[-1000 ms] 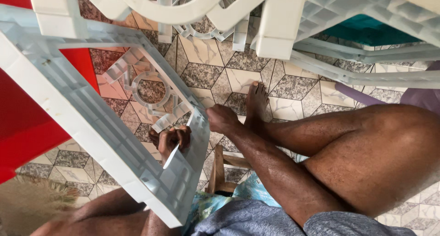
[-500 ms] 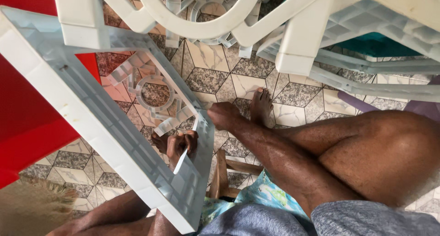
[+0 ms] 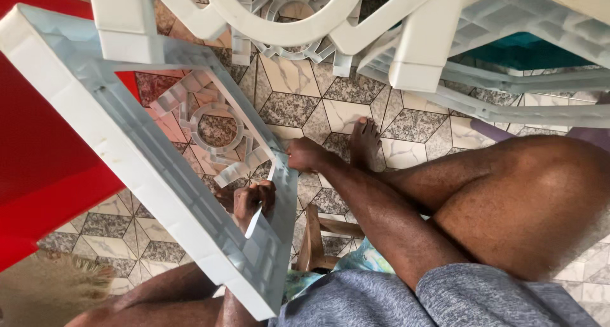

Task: The person sits on the floor and assembles white plastic frames using a screwdriver. They align the frame pieces, insert screws, and tighten them to join the components together. The person handles multiple frame sections and a stack of similar frames nearby.

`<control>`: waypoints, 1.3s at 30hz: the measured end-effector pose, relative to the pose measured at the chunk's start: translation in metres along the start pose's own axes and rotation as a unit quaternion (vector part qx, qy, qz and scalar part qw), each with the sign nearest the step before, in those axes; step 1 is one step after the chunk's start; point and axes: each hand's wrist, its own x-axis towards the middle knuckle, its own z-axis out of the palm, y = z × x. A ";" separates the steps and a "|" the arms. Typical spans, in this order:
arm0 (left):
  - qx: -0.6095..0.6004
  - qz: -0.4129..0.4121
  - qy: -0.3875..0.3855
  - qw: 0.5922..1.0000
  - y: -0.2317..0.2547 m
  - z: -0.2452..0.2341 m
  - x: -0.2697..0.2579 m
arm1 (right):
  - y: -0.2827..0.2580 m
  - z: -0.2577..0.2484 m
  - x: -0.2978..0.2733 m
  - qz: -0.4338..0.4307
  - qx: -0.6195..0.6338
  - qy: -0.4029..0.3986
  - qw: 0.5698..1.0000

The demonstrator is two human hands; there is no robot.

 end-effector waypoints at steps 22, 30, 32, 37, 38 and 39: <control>-0.478 -0.273 -0.244 0.799 -0.056 -0.032 0.014 | -0.030 0.013 -0.056 0.016 0.004 0.082 0.996; -0.212 -0.523 -0.207 0.799 -0.025 -0.013 0.070 | -0.029 -0.011 -0.073 0.054 0.017 0.050 0.997; -0.082 -0.553 -0.233 0.796 -0.017 -0.009 0.077 | -0.023 -0.007 -0.074 0.025 0.014 0.070 0.997; -0.033 -0.570 -0.362 0.737 -0.009 -0.020 0.051 | -0.010 -0.002 -0.069 0.011 0.046 0.044 0.998; -0.047 -0.561 -0.365 0.742 -0.013 -0.023 0.044 | -0.009 -0.001 -0.068 -0.006 0.038 0.050 0.998; -0.062 -0.550 -0.358 0.752 -0.019 -0.022 0.038 | -0.007 0.000 -0.067 -0.030 0.031 0.061 0.997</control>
